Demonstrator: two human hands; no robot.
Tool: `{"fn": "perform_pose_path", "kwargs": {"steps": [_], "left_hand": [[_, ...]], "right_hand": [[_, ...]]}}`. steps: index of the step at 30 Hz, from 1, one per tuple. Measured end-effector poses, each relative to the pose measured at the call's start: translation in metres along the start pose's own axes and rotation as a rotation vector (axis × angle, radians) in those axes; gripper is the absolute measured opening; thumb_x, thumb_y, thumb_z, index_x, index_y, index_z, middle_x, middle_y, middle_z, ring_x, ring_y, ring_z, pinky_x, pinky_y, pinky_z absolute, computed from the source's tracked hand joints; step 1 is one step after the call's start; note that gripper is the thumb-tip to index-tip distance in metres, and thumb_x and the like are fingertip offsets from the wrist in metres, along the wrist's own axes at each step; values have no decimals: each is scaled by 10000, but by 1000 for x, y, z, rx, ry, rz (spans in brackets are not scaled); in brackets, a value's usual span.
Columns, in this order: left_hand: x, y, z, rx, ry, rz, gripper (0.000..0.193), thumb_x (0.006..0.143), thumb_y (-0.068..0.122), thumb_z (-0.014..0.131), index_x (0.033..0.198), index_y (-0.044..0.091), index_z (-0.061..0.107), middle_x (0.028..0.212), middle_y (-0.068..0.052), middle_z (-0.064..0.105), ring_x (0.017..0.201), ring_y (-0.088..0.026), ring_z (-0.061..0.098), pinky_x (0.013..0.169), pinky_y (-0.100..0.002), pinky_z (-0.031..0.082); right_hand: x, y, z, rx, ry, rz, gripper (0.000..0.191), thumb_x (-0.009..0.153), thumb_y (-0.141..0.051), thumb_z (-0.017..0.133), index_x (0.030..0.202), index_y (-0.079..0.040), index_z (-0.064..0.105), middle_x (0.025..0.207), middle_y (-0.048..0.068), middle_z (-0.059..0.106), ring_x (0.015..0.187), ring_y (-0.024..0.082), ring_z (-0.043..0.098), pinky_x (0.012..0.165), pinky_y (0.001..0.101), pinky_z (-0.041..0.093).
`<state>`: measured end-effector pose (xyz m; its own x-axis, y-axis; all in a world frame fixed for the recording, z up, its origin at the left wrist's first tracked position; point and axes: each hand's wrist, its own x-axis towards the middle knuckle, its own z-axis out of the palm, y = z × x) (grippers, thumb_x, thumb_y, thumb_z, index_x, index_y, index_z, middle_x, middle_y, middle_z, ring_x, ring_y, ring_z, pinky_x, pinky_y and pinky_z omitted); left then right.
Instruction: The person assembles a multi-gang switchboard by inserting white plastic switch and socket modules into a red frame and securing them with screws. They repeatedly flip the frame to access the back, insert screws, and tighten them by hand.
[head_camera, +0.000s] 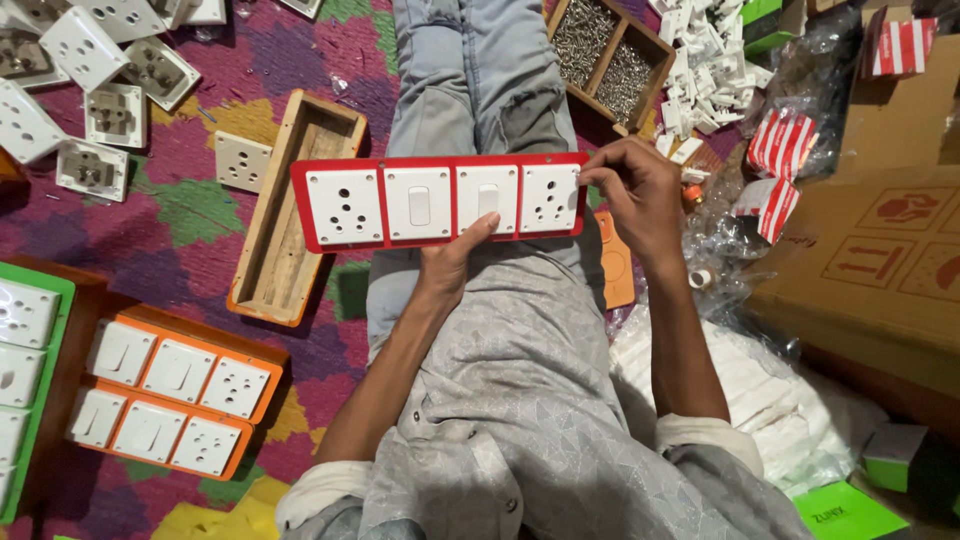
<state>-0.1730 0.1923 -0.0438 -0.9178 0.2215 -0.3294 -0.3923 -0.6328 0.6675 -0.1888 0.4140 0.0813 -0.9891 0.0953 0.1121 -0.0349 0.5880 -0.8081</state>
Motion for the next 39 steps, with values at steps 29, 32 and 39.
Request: {"fn": "perform_pose_path", "kwargs": {"steps": [29,32,39], "left_hand": [[2,-2,-7,-138,-3,10,504,856,-31,790,1318,8,592,1231,-105,669,1144,-203,660,1044,-362,535],[2,-2,-8,-170,7,10,520,857,-33,786,1331,7,576,1248,-108,661,1172,-209,650,1068,-369,526],[-11,13,-4,-203,-72,-142,408,976,103,663,1369,41,573,1325,-56,652,1227,-138,632,1082,-316,488]], "right_hand": [[-15,50,33,422,87,307,238,1145,-282,584,1080,-56,627,827,-32,557,688,36,460,612,196,373],[-36,45,38,54,-22,269,464,1158,-392,427,1031,-55,720,765,-20,611,694,20,513,624,190,409],[-44,29,50,411,56,265,475,1116,-394,406,1025,-27,694,738,-6,635,570,58,436,540,263,355]]}}
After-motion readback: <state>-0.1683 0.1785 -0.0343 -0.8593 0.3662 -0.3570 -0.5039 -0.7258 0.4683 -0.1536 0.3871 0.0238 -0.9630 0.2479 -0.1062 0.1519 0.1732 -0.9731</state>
